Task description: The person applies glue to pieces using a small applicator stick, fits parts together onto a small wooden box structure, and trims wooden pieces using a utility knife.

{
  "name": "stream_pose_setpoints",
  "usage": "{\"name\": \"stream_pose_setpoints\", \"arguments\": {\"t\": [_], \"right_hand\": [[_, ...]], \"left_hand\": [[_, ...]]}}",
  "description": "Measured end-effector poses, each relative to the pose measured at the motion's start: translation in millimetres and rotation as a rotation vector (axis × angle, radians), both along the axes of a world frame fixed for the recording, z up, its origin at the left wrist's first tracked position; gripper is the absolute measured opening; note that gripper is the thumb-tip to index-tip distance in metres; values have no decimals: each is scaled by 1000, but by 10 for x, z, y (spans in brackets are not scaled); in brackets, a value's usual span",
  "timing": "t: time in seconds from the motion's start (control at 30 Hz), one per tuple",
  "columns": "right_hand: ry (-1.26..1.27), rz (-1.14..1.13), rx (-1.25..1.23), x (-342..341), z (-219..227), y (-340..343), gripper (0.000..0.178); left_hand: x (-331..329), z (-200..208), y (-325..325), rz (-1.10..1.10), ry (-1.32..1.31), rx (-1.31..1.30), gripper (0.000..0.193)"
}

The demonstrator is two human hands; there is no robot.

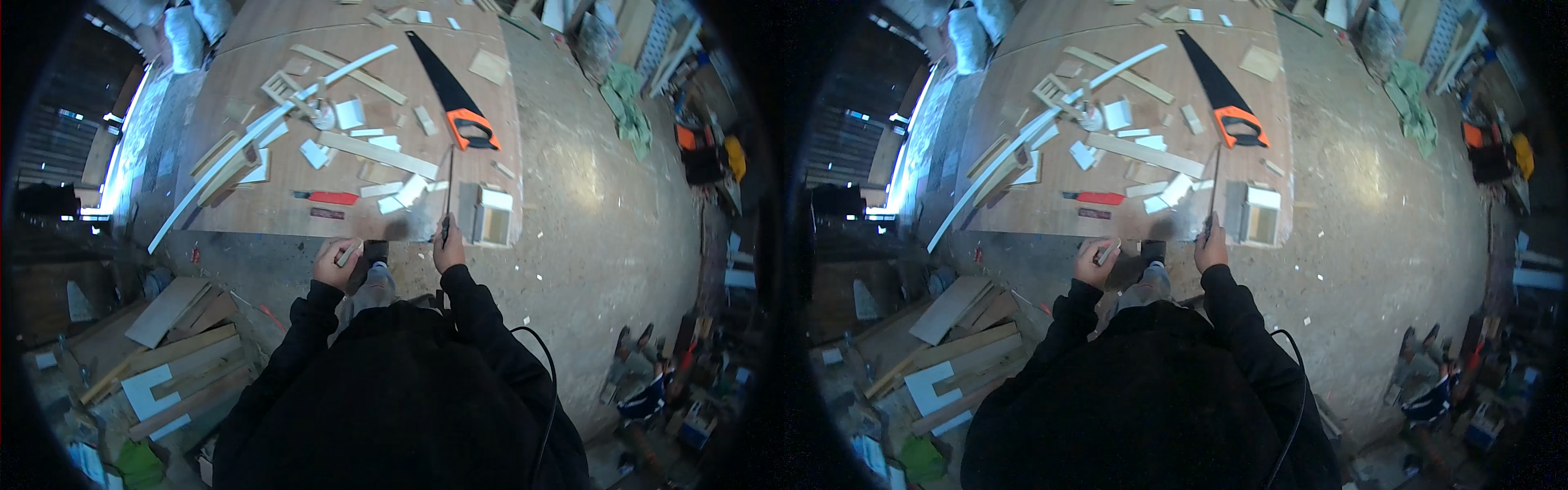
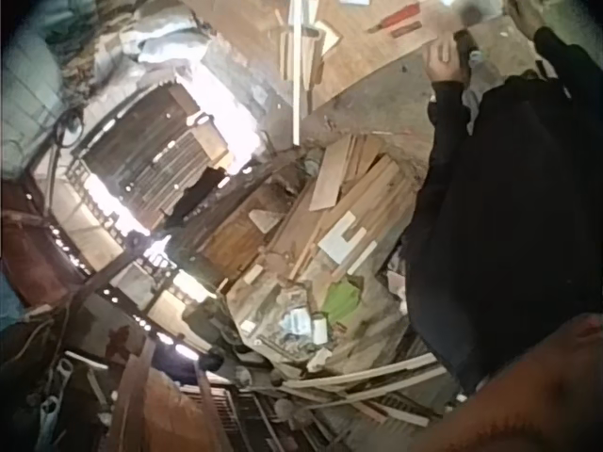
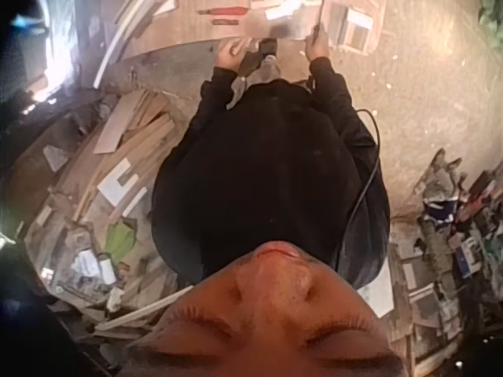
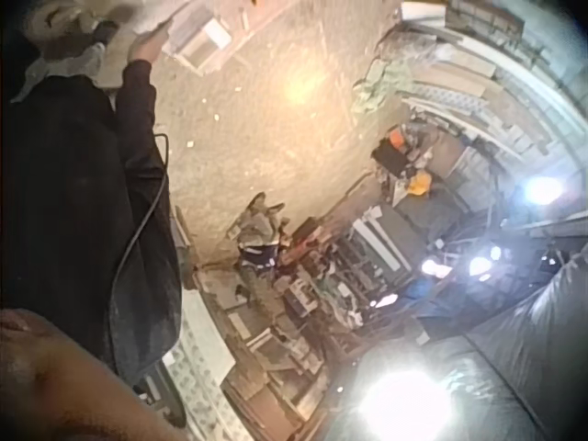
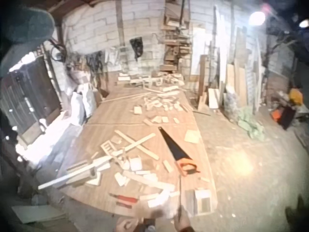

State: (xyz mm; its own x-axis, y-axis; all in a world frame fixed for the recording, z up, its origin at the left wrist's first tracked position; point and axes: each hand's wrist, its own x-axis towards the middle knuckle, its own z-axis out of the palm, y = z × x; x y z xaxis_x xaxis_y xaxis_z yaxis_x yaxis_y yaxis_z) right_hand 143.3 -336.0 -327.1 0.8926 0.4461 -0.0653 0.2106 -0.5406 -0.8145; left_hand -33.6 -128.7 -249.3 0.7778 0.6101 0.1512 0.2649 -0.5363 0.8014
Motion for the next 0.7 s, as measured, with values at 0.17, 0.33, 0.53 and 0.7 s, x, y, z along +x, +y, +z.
{"name": "stream_pose_setpoints", "arguments": {"t": [0.17, 0.33, 0.53, 0.7], "right_hand": [[-112, -45, -449, 225, 76, 708, 77], [-332, 193, -420, 355, 217, 1551, 68], [-389, 690, -359, -66, 181, 2603, 38], [-521, 737, -506, -67, -223, 2735, 34]], "left_hand": [[66, 315, 683, 67, -19, -813, 25], [77, 470, 1056, 32, -107, -265, 24], [24, 571, 1197, 95, -102, -84, 19], [-97, 741, 1266, 181, 66, -1120, 21]]}}
